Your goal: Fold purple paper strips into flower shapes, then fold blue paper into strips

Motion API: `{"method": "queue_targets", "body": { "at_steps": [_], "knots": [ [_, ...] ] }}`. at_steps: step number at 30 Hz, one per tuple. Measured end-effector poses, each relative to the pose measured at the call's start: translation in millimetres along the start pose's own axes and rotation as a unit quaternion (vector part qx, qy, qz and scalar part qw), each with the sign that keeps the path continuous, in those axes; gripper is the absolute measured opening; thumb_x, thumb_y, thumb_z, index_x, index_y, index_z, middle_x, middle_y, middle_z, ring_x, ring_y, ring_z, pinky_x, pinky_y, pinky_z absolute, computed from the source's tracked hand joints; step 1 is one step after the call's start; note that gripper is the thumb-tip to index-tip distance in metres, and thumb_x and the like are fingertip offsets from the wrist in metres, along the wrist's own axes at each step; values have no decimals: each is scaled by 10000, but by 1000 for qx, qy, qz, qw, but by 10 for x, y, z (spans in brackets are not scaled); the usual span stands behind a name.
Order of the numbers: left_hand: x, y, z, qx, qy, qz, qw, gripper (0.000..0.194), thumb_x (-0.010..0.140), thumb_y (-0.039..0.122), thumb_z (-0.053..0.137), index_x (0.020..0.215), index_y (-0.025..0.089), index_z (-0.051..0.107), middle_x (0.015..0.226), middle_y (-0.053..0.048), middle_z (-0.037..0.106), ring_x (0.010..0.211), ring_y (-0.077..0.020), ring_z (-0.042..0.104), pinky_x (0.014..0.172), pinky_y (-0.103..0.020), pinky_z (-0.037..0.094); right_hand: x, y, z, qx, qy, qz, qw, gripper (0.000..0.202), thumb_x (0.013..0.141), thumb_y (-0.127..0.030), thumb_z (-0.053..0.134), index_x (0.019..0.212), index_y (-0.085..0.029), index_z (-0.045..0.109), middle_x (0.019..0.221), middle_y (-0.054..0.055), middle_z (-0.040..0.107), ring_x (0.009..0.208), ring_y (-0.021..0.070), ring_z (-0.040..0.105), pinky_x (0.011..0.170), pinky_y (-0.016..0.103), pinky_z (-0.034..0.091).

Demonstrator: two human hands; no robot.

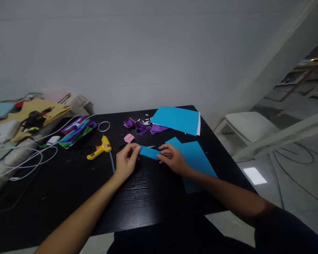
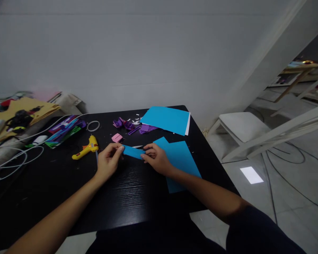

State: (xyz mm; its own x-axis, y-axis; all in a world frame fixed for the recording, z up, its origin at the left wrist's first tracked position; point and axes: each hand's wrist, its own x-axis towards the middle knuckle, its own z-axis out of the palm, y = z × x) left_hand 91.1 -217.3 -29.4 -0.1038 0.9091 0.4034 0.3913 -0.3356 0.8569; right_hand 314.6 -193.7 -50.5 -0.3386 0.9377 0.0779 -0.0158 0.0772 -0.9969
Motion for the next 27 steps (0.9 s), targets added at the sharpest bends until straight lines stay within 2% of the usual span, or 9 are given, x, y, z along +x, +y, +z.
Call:
{"method": "queue_targets", "body": {
  "at_steps": [6,18,21,25,27],
  "knots": [
    [-28,8,32,-4,-6,-3,1000,177,940,358,635,940,186,676,624,42,613,535,-117,579,539,-224,438,68,-9,-30,64,0,74,995,408,698,-509,853,807,-170,653,744,20,711,646,170,693,675,346,601],
    [40,11,52,-84,-1,-58,995,234,893,405,679,909,172,665,661,22,643,513,-106,571,505,-210,467,98,-30,-66,49,-7,96,994,414,672,-521,860,778,-160,687,774,44,731,686,180,699,716,351,577],
    [51,-10,46,-96,-38,-67,992,250,881,419,693,895,171,669,653,19,643,521,-113,580,504,-213,476,69,-62,-54,28,-49,79,995,360,715,-485,837,777,-169,676,757,21,707,729,175,685,741,329,542],
    [-7,-12,94,-107,-141,-72,982,240,894,410,687,880,171,686,646,11,651,562,-125,604,538,-221,507,-2,-78,24,37,-102,51,993,305,748,-436,812,851,-176,688,801,3,697,768,165,658,761,314,503],
    [-55,-6,134,-114,-174,-75,975,233,902,402,684,885,170,695,661,4,663,580,-129,618,553,-226,524,-28,-67,57,36,-110,44,992,301,764,-437,797,855,-170,690,811,9,699,769,166,650,752,312,489]
  ]
}}
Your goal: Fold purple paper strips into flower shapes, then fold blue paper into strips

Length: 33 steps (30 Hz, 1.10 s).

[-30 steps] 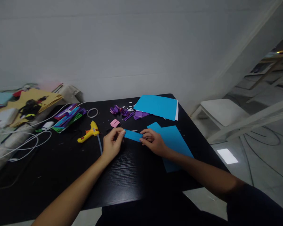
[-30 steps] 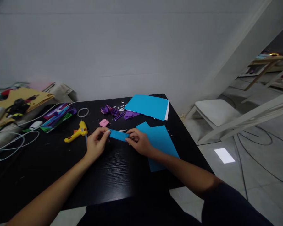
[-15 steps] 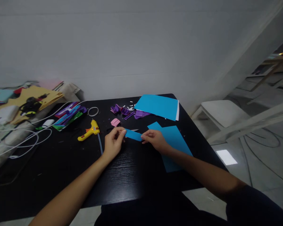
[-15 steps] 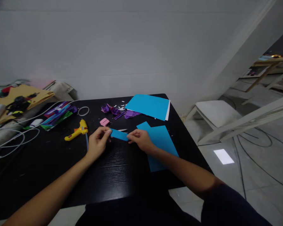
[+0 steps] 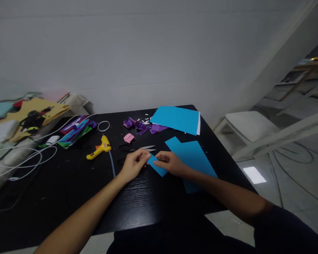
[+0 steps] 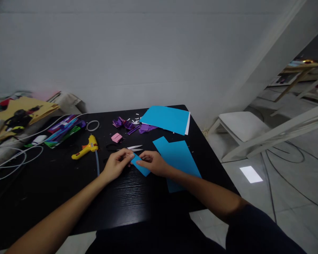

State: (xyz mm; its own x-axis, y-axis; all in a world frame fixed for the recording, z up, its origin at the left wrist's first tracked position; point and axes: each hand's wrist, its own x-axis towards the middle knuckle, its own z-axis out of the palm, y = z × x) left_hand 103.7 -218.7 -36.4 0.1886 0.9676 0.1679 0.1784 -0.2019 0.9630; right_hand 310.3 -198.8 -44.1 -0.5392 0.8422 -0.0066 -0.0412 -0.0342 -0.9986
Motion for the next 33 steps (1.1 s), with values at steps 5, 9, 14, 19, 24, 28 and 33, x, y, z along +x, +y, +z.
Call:
{"method": "queue_targets", "body": {
  "at_steps": [5,9,14,19,24,28,33],
  "knots": [
    [-31,-13,76,-30,17,-1,999,249,897,382,701,1029,172,706,713,-3,674,631,-140,651,561,-229,548,-3,6,-9,-23,29,14,999,320,786,-466,778,804,-163,677,760,6,679,718,157,614,700,298,456],
    [-26,3,71,-45,34,10,998,271,882,354,724,1076,165,708,759,-19,700,672,-145,679,582,-232,568,12,-9,-42,-6,47,38,998,343,771,-495,782,781,-174,662,735,-4,678,682,151,601,673,289,452],
    [-50,18,95,-35,37,12,999,241,861,362,746,995,161,744,750,-39,732,651,-156,696,608,-263,600,11,-11,-12,41,26,56,997,339,750,-495,800,826,-182,691,782,10,719,703,168,640,687,300,484],
    [-62,35,123,-22,5,4,1000,281,862,411,740,997,166,761,735,-53,743,653,-184,717,614,-299,621,2,-47,7,48,21,49,997,320,769,-492,786,821,-188,700,813,21,736,770,191,670,742,318,501],
    [-31,53,73,-31,-16,4,999,298,835,390,769,1034,169,774,780,-60,754,659,-170,704,619,-287,616,21,-17,-44,82,21,79,993,314,740,-467,816,822,-181,715,785,4,719,709,159,633,719,295,480],
    [-15,43,46,-16,-5,12,1000,260,814,366,792,990,176,795,728,-44,734,612,-152,673,590,-264,591,27,4,-58,112,11,97,989,309,722,-449,837,799,-177,713,732,-15,693,666,140,603,697,282,466],
    [-11,40,44,3,0,13,1000,244,801,383,802,951,191,812,717,-42,735,573,-145,657,555,-251,569,27,0,-61,101,9,101,990,312,714,-449,841,782,-172,713,721,-15,685,660,140,593,679,277,451]
  ]
}}
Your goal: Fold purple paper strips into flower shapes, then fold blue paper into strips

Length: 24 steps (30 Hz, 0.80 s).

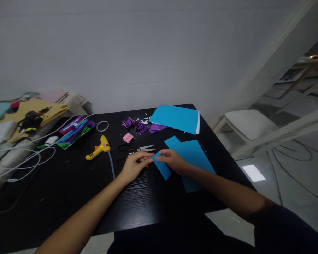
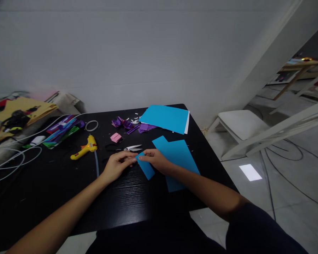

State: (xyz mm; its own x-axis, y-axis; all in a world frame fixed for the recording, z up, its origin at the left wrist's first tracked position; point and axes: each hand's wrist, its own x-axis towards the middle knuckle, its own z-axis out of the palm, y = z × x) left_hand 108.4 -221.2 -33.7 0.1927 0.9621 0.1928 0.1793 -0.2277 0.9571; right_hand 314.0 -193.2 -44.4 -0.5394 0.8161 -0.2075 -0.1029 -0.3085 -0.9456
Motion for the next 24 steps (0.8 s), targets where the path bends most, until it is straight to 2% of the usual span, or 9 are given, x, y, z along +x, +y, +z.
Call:
{"method": "queue_targets", "body": {
  "at_steps": [8,15,20,24],
  "knots": [
    [-2,-8,-4,5,-3,-11,1000,233,796,381,804,945,202,818,743,-48,753,571,-149,654,552,-260,570,-1,7,-9,-5,-8,2,1000,330,709,-470,841,785,-178,708,707,-18,684,635,137,588,674,280,449],
    [-3,9,9,-26,-6,-29,999,304,826,433,763,968,164,765,718,-47,718,610,-159,657,567,-264,569,-22,-32,25,-21,16,-13,1000,330,718,-475,832,786,-178,706,730,-11,691,669,152,606,684,291,462],
    [-19,16,34,-10,-40,-65,997,332,898,488,657,835,162,673,642,-7,629,529,-123,579,458,-206,465,-32,-18,55,-51,12,-31,998,314,742,-463,815,774,-172,700,710,-11,682,651,146,598,660,285,459],
    [-37,-1,34,41,-38,-41,998,311,926,457,620,805,173,654,614,10,605,532,-114,544,485,-198,426,-34,3,74,-59,4,-39,998,317,743,-463,813,771,-170,694,713,-9,684,666,153,614,657,286,467]
  ]
}}
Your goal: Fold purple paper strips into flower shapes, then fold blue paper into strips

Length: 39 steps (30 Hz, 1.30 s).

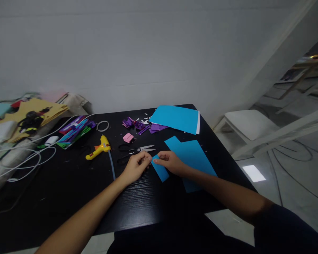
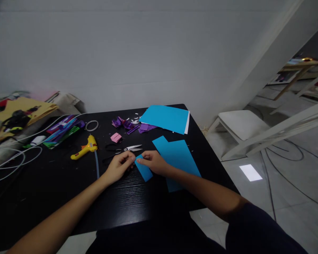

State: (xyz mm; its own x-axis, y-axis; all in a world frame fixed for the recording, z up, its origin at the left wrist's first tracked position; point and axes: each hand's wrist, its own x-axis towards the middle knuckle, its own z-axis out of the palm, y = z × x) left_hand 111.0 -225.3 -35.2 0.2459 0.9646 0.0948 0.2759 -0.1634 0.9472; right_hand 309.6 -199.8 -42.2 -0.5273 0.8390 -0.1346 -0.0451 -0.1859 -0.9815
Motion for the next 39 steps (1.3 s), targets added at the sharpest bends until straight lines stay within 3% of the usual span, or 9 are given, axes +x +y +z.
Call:
{"method": "queue_targets", "body": {
  "at_steps": [7,10,15,19,24,30,34,39],
  "knots": [
    [46,-29,-97,-28,137,13,990,310,919,469,614,803,182,614,588,38,562,508,-109,520,507,-213,423,8,-31,-10,6,-45,27,999,389,680,-489,863,778,-142,716,764,49,737,708,186,696,713,336,567],
    [72,-38,-132,-50,179,16,982,280,913,444,624,809,185,604,612,38,559,517,-104,520,508,-210,427,27,-26,-27,18,-18,26,999,410,676,-500,869,781,-132,723,766,64,741,683,181,704,702,338,586],
    [93,-60,-138,-61,192,11,979,256,912,414,612,800,184,602,634,31,571,532,-104,537,512,-212,446,91,18,-82,83,75,28,993,396,672,-486,887,731,-150,687,777,70,750,703,179,714,733,339,599],
    [95,-59,-152,-58,159,3,986,225,859,364,639,738,180,593,588,33,566,491,-101,526,489,-212,422,128,21,-124,114,126,20,985,384,694,-477,885,754,-152,690,775,79,741,759,204,724,760,357,607],
    [75,-35,-200,-73,70,6,995,243,820,325,624,639,180,551,556,17,569,495,-118,528,511,-238,419,125,-3,-156,115,128,14,985,394,715,-503,867,789,-153,703,779,66,732,808,211,731,778,345,602],
    [78,-26,-195,-134,92,11,987,285,840,364,659,735,207,445,649,42,576,570,-121,546,566,-237,439,73,2,-127,44,19,-1,999,436,737,-548,827,806,-133,713,728,59,743,663,164,703,691,311,582],
    [61,-18,-152,-106,-8,-24,994,252,859,411,669,877,184,561,666,41,568,558,-117,527,548,-231,417,32,29,-60,1,-41,2,999,457,726,-566,822,789,-130,701,670,49,727,611,170,693,637,317,576],
    [26,-40,-114,-18,-84,-22,996,200,851,335,677,799,149,622,618,39,531,552,-97,477,543,-212,360,4,37,-20,-26,-54,7,998,423,732,-540,818,803,-138,709,690,42,728,632,174,692,665,327,569]
  ]
}}
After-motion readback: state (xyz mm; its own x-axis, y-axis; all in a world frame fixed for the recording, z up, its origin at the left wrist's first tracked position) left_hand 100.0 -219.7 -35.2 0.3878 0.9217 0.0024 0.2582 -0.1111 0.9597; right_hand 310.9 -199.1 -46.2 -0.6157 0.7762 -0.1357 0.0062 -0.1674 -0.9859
